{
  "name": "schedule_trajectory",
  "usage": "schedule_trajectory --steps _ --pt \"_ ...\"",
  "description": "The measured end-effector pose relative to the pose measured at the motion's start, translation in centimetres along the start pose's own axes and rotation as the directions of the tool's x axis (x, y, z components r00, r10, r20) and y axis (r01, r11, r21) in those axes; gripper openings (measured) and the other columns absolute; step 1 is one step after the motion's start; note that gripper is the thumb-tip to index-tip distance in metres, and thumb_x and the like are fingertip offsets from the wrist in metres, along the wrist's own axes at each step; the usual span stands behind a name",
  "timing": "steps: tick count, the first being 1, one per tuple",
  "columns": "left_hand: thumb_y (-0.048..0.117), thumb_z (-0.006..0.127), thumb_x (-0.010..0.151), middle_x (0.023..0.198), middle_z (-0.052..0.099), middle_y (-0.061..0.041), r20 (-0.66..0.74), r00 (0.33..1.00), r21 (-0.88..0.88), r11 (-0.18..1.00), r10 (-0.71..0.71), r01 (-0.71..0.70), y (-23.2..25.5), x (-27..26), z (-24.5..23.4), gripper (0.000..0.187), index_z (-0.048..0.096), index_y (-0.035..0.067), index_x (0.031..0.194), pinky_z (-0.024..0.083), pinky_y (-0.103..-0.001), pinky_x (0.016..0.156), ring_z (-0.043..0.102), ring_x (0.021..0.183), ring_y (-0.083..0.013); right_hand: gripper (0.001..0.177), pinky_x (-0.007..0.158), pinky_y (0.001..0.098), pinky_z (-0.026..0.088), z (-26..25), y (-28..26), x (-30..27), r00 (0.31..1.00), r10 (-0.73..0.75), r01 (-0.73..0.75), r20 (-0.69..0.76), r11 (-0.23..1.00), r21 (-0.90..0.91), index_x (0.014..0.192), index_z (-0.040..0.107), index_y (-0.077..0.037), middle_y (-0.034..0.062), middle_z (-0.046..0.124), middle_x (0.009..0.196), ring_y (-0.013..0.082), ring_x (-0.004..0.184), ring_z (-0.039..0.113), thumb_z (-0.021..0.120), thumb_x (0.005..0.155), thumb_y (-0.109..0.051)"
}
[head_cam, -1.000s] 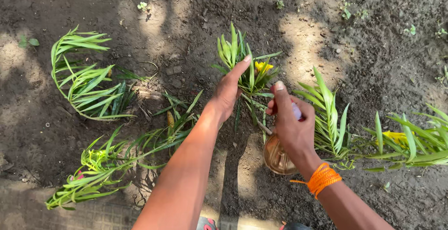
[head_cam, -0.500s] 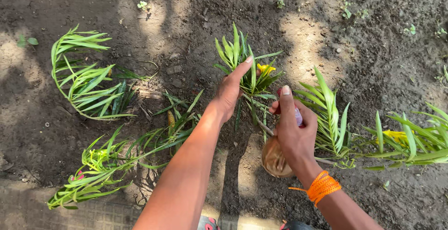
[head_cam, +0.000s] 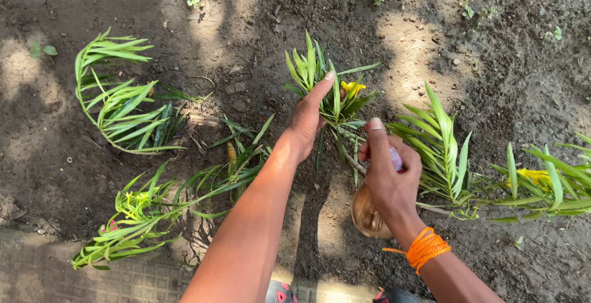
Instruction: The person holds a green leafy plant by hand and sprays it with liquid using a spray bottle.
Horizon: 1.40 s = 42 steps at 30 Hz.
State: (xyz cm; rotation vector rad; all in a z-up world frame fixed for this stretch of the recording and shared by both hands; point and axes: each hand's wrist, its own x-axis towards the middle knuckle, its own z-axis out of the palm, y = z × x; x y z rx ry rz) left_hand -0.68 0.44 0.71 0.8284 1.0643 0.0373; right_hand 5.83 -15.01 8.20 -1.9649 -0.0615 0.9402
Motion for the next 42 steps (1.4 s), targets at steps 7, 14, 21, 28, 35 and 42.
schedule_trajectory --steps 7,14,21,28,35,42 --pt "0.064 0.059 0.083 0.112 0.073 -0.001 0.003 1.0 -0.041 0.999 0.014 -0.014 0.3 -0.3 0.1 0.062 0.069 0.017 0.121 0.044 -0.036 0.096 0.065 0.104 -0.0131 0.054 0.043 0.0242 0.029 0.8 -1.6 -0.4 0.991 -0.129 0.131 0.036 0.99 -0.044 0.07 0.069 -0.006 -0.0049 0.052 0.056 0.0039 0.046 0.041 0.059 0.1 -0.05" --pt "0.068 0.058 0.083 0.113 0.073 -0.004 0.039 0.998 -0.042 0.998 0.039 -0.037 -0.1 -0.5 -0.1 0.067 0.071 0.014 0.12 0.043 -0.04 0.1 0.065 0.108 -0.0165 0.057 0.048 0.0248 0.034 1.6 -1.6 0.0 0.997 -0.078 0.08 0.018 0.988 -0.132 0.073 0.071 0.0 -0.0004 0.055 0.06 0.0046 0.052 0.044 0.062 0.101 -0.049" --pt "0.07 0.054 0.081 0.113 0.076 -0.001 0.005 1.0 0.031 0.999 -0.019 0.019 0.1 -0.5 -0.3 0.066 0.074 0.017 0.116 0.041 -0.039 0.099 0.066 0.107 -0.0147 0.047 0.048 0.0218 0.038 1.8 -1.4 -0.7 0.97 -0.244 0.24 0.001 0.954 -0.179 0.079 0.073 -0.005 -0.0041 0.059 0.058 0.0017 0.051 0.048 0.063 0.098 -0.046" --pt "0.066 0.061 0.082 0.105 0.076 -0.001 0.003 1.0 -0.035 0.999 -0.004 0.004 -0.2 -0.8 -0.3 0.061 0.075 0.015 0.112 0.047 -0.034 0.094 0.069 0.099 -0.0141 0.049 0.049 0.0229 0.029 2.2 -1.8 -0.3 0.97 -0.238 0.237 -0.047 0.971 -0.028 0.077 0.07 -0.003 -0.005 0.055 0.063 0.0011 0.055 0.042 0.061 0.104 -0.042" --pt "0.067 0.058 0.082 0.108 0.075 0.0 -0.003 1.0 -0.011 1.0 -0.024 0.024 -0.1 -1.2 -0.2 0.061 0.073 0.019 0.115 0.044 -0.034 0.093 0.067 0.101 -0.0124 0.047 0.048 0.0236 0.031 2.0 -1.5 -0.6 0.988 -0.154 0.153 -0.023 0.987 -0.057 0.077 0.073 -0.004 -0.0026 0.057 0.062 0.0029 0.054 0.043 0.063 0.101 -0.043" --pt "0.071 0.057 0.084 0.11 0.076 -0.007 0.025 1.0 -0.012 1.0 0.007 -0.007 -0.8 -1.1 -0.5 0.07 0.076 0.01 0.115 0.047 -0.04 0.096 0.068 0.102 -0.0184 0.049 0.052 0.0199 0.04 2.0 -0.2 -1.5 0.985 -0.168 0.167 -0.042 0.986 -0.028 0.074 0.071 -0.002 -0.0047 0.063 0.063 0.0001 0.057 0.051 0.065 0.1 -0.043"
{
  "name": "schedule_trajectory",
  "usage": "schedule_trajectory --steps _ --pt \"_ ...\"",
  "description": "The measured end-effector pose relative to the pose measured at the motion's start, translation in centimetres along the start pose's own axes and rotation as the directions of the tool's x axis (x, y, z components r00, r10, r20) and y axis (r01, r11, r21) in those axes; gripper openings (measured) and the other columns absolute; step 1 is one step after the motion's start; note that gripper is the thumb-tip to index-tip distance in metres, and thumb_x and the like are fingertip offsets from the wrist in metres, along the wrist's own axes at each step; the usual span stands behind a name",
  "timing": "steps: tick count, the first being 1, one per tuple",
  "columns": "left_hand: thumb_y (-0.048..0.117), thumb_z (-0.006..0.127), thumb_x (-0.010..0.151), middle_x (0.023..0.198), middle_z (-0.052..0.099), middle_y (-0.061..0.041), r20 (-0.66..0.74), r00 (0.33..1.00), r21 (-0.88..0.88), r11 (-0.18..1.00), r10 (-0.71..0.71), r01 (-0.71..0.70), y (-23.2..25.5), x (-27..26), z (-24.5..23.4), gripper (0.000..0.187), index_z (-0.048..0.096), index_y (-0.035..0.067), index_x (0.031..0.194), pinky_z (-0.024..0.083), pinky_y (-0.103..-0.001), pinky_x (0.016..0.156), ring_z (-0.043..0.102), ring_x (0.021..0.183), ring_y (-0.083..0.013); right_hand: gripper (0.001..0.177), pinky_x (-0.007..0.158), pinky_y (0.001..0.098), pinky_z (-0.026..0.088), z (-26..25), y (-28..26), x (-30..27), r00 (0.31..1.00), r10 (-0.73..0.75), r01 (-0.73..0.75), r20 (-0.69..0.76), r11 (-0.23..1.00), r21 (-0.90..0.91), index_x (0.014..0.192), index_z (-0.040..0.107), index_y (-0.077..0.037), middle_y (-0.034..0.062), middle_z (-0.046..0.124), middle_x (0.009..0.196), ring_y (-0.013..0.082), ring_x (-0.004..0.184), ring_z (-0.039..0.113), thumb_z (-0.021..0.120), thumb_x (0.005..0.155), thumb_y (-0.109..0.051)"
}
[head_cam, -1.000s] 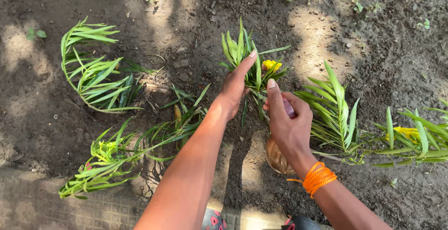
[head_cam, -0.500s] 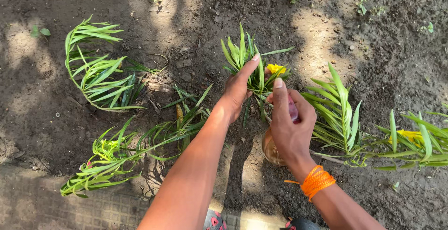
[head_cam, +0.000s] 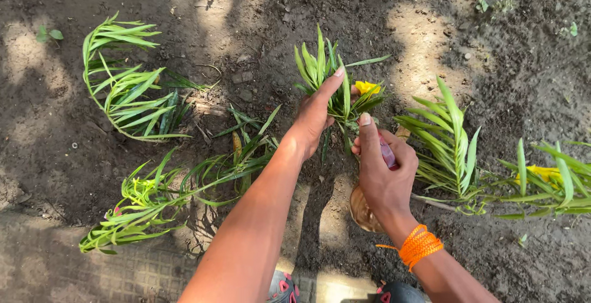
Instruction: The person holds a green leafy plant by hand and sprays it with liquid using a spray bottle.
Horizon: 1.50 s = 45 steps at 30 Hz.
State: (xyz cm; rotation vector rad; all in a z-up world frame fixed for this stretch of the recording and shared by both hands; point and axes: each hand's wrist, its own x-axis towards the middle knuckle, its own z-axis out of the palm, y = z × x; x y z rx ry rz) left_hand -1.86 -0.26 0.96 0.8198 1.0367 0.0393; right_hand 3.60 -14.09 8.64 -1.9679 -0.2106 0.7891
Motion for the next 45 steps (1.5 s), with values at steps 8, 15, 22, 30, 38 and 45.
schedule_trajectory --steps 8,15,22,30,38,45 --pt "0.074 0.053 0.082 0.115 0.074 -0.004 -0.012 0.999 0.014 0.999 -0.044 0.044 0.3 -0.7 0.3 0.076 0.071 0.013 0.124 0.042 -0.041 0.101 0.066 0.108 -0.0161 0.045 0.049 0.0204 0.038 0.5 -0.7 0.8 1.0 -0.007 0.009 -0.017 0.996 0.085 0.076 0.072 -0.005 -0.003 0.062 0.064 0.0017 0.054 0.051 0.063 0.102 -0.041" --pt "0.082 0.046 0.085 0.116 0.074 -0.007 0.072 0.997 -0.019 1.0 -0.021 0.022 0.1 0.3 0.1 0.087 0.072 0.01 0.126 0.039 -0.049 0.112 0.066 0.114 -0.0237 0.044 0.05 0.0202 0.036 0.2 -0.6 0.8 0.999 -0.034 0.032 0.034 0.998 0.055 0.078 0.073 -0.004 -0.0045 0.062 0.067 0.0006 0.057 0.047 0.065 0.101 -0.04" --pt "0.083 0.039 0.081 0.126 0.071 -0.005 0.041 0.998 0.034 0.998 -0.048 0.046 0.2 0.5 0.6 0.09 0.069 0.013 0.129 0.033 -0.048 0.111 0.062 0.121 -0.02 0.046 0.051 0.0207 0.038 0.0 0.0 0.0 0.998 0.055 -0.055 0.014 0.998 -0.003 0.078 0.075 0.0 -0.0016 0.065 0.066 0.0017 0.056 0.05 0.066 0.099 -0.041" --pt "0.085 0.035 0.08 0.13 0.071 -0.008 0.051 0.998 0.05 0.998 -0.048 0.045 0.2 -0.1 0.7 0.098 0.067 0.01 0.134 0.033 -0.051 0.113 0.062 0.123 -0.0218 0.044 0.053 0.0194 0.04 0.0 0.4 -0.3 1.0 0.028 -0.028 0.007 0.999 0.03 0.079 0.076 -0.001 -0.0014 0.068 0.068 0.0013 0.058 0.053 0.066 0.099 -0.039" --pt "0.082 0.036 0.079 0.129 0.072 -0.007 0.012 0.998 0.051 0.997 -0.056 0.055 1.2 -0.7 1.0 0.09 0.062 0.017 0.135 0.032 -0.053 0.114 0.063 0.125 -0.0244 0.046 0.048 0.0215 0.038 0.0 -0.7 0.6 1.0 0.002 -0.002 -0.002 0.999 0.037 0.076 0.074 -0.003 -0.0042 0.062 0.062 0.002 0.053 0.051 0.065 0.099 -0.043" --pt "0.087 0.034 0.079 0.122 0.075 -0.008 0.054 0.997 0.06 0.997 -0.053 0.049 0.3 -0.3 0.7 0.101 0.066 0.011 0.137 0.034 -0.048 0.111 0.065 0.12 -0.0197 0.044 0.046 0.0246 0.029 -0.2 0.4 0.1 0.996 0.051 -0.056 -0.075 0.996 -0.062 0.077 0.075 -0.005 -0.003 0.054 0.057 0.0045 0.049 0.042 0.065 0.098 -0.043"
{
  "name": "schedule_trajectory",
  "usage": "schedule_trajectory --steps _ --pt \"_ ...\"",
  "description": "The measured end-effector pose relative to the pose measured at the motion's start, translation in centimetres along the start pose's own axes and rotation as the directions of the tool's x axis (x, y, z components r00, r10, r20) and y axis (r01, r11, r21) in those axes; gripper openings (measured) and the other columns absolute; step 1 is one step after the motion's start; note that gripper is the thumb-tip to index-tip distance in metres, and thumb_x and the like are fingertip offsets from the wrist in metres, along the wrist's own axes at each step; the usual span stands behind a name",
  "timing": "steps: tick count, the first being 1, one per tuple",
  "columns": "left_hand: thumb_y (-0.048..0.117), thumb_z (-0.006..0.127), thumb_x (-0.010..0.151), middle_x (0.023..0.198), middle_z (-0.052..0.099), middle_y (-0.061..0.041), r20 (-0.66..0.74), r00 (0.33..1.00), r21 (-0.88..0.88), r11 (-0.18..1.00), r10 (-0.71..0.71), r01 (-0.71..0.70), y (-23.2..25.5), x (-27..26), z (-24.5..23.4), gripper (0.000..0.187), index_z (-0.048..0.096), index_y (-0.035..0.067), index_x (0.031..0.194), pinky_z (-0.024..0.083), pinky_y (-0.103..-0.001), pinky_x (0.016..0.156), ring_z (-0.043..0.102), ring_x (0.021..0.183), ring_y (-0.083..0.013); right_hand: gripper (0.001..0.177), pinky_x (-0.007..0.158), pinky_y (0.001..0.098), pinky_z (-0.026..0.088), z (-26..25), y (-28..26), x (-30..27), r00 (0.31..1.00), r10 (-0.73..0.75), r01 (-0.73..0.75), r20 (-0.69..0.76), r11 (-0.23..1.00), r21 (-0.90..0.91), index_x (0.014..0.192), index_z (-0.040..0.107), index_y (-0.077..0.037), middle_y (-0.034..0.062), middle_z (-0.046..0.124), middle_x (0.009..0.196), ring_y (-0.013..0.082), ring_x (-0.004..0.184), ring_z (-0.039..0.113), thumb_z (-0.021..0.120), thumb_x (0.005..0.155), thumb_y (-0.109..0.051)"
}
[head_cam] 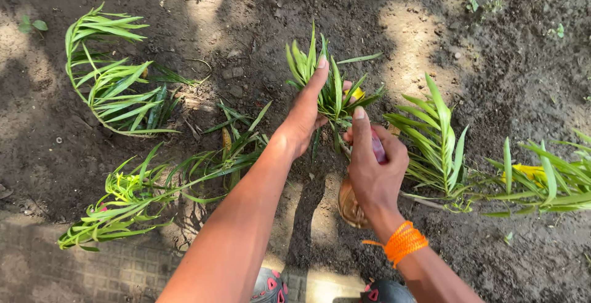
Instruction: The person holds a green leafy plant by hand and sprays it with liquid using a spray bottle.
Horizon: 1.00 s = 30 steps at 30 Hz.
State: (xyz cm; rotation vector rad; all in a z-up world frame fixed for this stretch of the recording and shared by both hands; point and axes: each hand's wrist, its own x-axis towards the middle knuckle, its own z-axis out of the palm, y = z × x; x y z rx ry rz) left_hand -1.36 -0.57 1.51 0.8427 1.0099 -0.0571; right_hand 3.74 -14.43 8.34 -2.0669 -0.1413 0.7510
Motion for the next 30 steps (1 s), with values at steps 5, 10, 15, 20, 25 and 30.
schedule_trajectory --steps 5,10,15,20,25,30 --pt "0.084 0.039 0.076 0.125 0.072 -0.003 -0.01 1.0 -0.056 0.998 0.018 -0.019 -0.1 0.0 0.0 0.094 0.045 0.019 0.144 0.033 -0.048 0.112 0.064 0.122 -0.0179 0.053 0.049 0.0234 0.033 -0.7 1.2 -0.8 1.0 0.025 -0.026 0.01 0.999 0.036 0.07 0.07 -0.002 -0.0038 0.054 0.058 0.0028 0.052 0.044 0.063 0.101 -0.045" --pt "0.087 0.04 0.078 0.121 0.076 -0.007 -0.01 1.0 -0.013 1.0 0.01 -0.01 -0.6 0.1 -0.2 0.101 0.055 0.013 0.145 0.035 -0.047 0.107 0.065 0.119 -0.018 0.048 0.048 0.022 0.037 -0.5 2.4 -1.6 0.999 0.044 -0.043 -0.01 0.995 0.094 0.074 0.071 -0.005 -0.0057 0.06 0.063 0.002 0.052 0.047 0.063 0.099 -0.045" --pt "0.087 0.038 0.076 0.125 0.075 -0.004 0.014 1.0 -0.025 1.0 0.0 0.0 -0.5 -0.1 -0.5 0.103 0.048 0.017 0.15 0.033 -0.047 0.107 0.063 0.122 -0.0191 0.051 0.049 0.0233 0.033 -1.0 2.6 -2.2 1.0 0.009 -0.009 0.007 1.0 0.005 0.071 0.069 -0.004 -0.004 0.056 0.061 0.003 0.053 0.045 0.061 0.102 -0.045" --pt "0.088 0.035 0.075 0.128 0.073 -0.005 -0.011 1.0 -0.01 1.0 0.007 -0.007 -0.5 -1.0 -0.1 0.104 0.04 0.02 0.154 0.032 -0.049 0.108 0.06 0.125 -0.0198 0.046 0.047 0.024 0.033 -0.9 2.0 -2.1 0.999 0.046 -0.046 0.002 0.988 0.145 0.075 0.069 -0.005 -0.0037 0.052 0.059 0.0043 0.05 0.044 0.061 0.101 -0.043" --pt "0.086 0.036 0.077 0.127 0.074 -0.006 -0.007 1.0 -0.007 1.0 -0.013 0.013 -0.4 -1.2 0.1 0.101 0.044 0.018 0.151 0.032 -0.05 0.108 0.061 0.125 -0.021 0.05 0.052 0.0213 0.035 -1.1 1.6 -2.0 0.993 -0.11 0.113 -0.031 0.989 0.095 0.075 0.069 -0.005 -0.0059 0.055 0.063 0.0011 0.056 0.045 0.06 0.105 -0.043" --pt "0.086 0.036 0.077 0.124 0.076 -0.007 -0.02 0.999 0.005 1.0 -0.025 0.025 -0.3 -1.2 -0.1 0.098 0.047 0.021 0.149 0.033 -0.049 0.108 0.061 0.125 -0.0203 0.05 0.049 0.0231 0.03 -1.2 1.6 -2.0 1.0 0.006 -0.006 -0.006 0.997 0.078 0.074 0.068 -0.005 -0.0026 0.049 0.058 0.0045 0.051 0.042 0.058 0.104 -0.044"
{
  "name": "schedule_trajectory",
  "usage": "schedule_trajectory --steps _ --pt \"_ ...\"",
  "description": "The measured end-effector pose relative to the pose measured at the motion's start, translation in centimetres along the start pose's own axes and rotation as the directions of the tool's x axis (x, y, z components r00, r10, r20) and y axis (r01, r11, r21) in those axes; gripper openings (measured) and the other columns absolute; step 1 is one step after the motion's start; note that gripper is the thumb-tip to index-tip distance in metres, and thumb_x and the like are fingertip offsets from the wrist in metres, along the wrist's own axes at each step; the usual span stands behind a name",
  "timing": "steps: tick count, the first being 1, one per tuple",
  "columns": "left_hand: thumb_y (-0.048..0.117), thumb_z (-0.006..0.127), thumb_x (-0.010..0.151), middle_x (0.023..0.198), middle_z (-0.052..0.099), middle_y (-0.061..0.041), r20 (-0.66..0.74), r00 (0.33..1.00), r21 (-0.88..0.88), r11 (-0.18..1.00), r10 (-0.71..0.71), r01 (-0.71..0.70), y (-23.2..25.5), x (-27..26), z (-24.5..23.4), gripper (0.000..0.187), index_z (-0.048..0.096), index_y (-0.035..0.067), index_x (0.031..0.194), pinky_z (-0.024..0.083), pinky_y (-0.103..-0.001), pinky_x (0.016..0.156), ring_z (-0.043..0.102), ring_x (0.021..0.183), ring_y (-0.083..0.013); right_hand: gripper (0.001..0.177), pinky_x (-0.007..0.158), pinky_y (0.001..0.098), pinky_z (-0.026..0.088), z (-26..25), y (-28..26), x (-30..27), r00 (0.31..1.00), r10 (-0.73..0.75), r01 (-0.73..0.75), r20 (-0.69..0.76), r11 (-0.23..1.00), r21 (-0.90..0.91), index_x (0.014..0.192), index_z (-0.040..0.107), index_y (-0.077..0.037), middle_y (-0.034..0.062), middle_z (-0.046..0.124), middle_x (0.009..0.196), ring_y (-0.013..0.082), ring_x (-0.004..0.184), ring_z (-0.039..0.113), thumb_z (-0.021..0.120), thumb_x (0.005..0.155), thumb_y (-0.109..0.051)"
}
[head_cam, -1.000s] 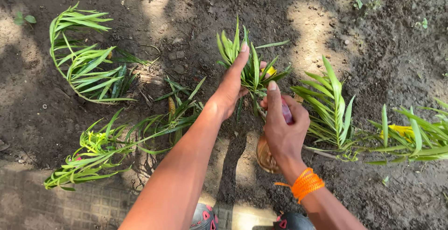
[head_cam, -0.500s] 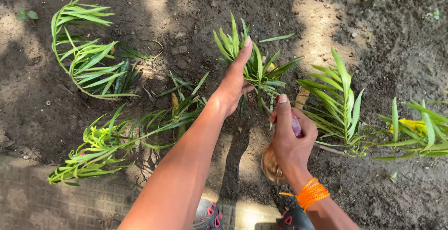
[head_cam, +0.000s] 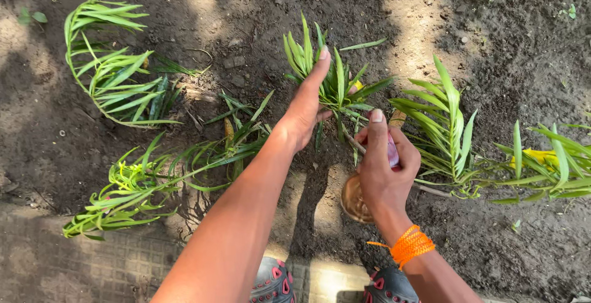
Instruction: The person holds a green leafy plant by hand and sprays it with liquid using a spray bottle.
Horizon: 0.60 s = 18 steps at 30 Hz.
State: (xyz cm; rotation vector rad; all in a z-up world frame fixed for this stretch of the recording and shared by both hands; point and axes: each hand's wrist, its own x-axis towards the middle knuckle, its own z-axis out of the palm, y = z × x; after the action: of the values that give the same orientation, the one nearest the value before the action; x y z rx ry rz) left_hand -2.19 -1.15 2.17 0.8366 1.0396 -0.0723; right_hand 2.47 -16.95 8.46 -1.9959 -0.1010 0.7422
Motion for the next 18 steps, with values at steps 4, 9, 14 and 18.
schedule_trajectory --steps 4,9,14,18 --pt "0.087 0.039 0.074 0.13 0.072 -0.006 -0.036 0.999 -0.006 1.0 0.024 -0.024 0.1 -0.3 0.3 0.1 0.047 0.021 0.148 0.033 -0.049 0.108 0.059 0.128 -0.0216 0.047 0.048 0.0223 0.038 0.2 0.9 0.1 0.993 0.116 -0.116 0.014 0.986 0.12 0.078 0.07 -0.006 -0.0017 0.057 0.064 0.0048 0.052 0.049 0.06 0.101 -0.046" --pt "0.084 0.052 0.069 0.137 0.067 -0.006 -0.046 0.996 0.068 0.995 0.072 -0.069 0.2 -0.3 1.0 0.1 0.055 0.018 0.143 0.032 -0.052 0.107 0.053 0.135 -0.0229 0.054 0.051 0.0214 0.04 -0.3 2.7 0.7 0.999 0.015 -0.018 0.046 0.999 0.051 0.078 0.07 -0.003 -0.0002 0.063 0.07 0.0035 0.057 0.051 0.061 0.103 -0.05" --pt "0.054 0.083 0.069 0.133 0.07 -0.012 -0.028 0.991 0.182 0.976 0.127 -0.12 -0.5 0.2 0.6 0.082 0.065 0.007 0.135 0.038 -0.044 0.113 0.058 0.132 -0.0245 0.054 0.043 0.0243 0.041 -0.9 2.4 0.2 0.972 0.222 -0.224 0.075 0.974 0.02 0.076 0.069 -0.005 -0.0002 0.062 0.066 0.0071 0.047 0.05 0.059 0.097 -0.053" --pt "0.028 0.087 0.07 0.124 0.077 -0.015 0.037 0.981 0.196 0.962 0.189 -0.193 -2.0 1.7 0.9 0.067 0.07 0.0 0.128 0.041 -0.037 0.112 0.068 0.123 -0.0274 0.054 0.043 0.0244 0.041 -1.0 2.7 0.4 0.974 0.216 -0.219 0.064 0.975 0.034 0.077 0.069 -0.005 0.0006 0.061 0.065 0.0072 0.047 0.05 0.058 0.097 -0.054"
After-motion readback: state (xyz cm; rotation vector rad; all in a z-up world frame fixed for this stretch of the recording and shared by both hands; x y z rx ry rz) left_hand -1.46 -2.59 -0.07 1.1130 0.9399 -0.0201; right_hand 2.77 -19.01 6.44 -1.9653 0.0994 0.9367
